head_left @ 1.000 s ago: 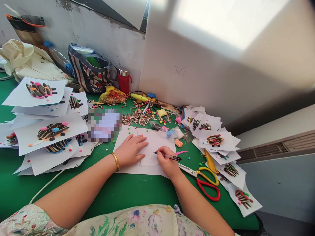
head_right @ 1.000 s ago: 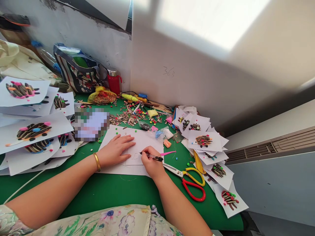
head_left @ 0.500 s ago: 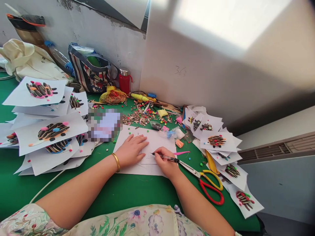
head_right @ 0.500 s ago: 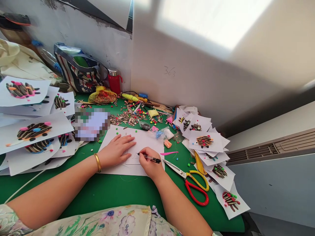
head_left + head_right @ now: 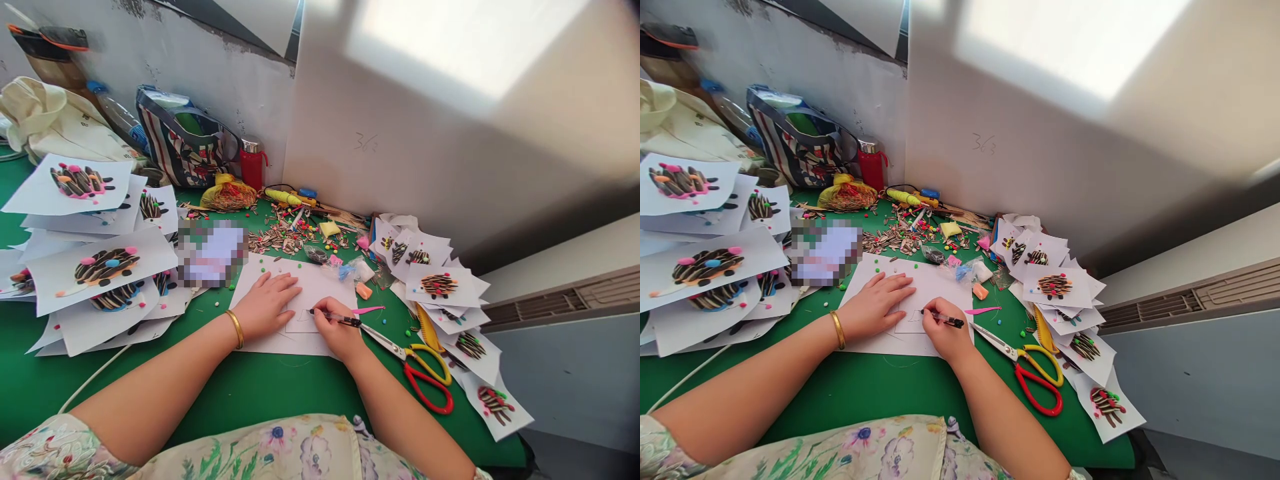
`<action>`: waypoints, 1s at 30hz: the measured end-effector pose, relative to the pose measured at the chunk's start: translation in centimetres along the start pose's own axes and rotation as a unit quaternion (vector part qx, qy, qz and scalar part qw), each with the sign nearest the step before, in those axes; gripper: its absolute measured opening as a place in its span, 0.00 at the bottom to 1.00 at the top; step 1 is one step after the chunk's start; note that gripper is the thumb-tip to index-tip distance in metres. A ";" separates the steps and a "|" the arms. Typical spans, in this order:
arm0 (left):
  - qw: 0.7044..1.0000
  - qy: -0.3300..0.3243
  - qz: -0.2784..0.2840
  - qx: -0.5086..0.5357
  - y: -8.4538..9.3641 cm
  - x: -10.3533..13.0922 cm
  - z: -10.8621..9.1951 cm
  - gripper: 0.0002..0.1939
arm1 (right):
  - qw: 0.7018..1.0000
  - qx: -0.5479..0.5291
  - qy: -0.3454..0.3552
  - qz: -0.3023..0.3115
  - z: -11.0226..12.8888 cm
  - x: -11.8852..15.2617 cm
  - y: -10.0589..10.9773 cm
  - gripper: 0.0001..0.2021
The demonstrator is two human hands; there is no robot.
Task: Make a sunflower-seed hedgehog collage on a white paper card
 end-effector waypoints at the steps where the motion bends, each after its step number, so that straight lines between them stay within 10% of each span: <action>1: 1.000 0.001 0.002 -0.001 0.0 0.0 0.0 0.26 | 1.000 0.001 -0.001 0.000 0.0 0.0 0.0 0.06; 30: 1.000 0.001 0.000 -0.005 0.0 0.0 0.0 0.26 | 0.996 0.035 0.049 0.068 0.9 0.5 -0.2 0.06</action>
Point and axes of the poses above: each hand's wrist, its own x-axis away from the middle knuckle, its own y-axis out of the back of the hand, z = x × y, the point moved 1 cm from there along -x, towards the middle knuckle, and after that the axes turned 2 degrees about -y, right-handed, at the moved point
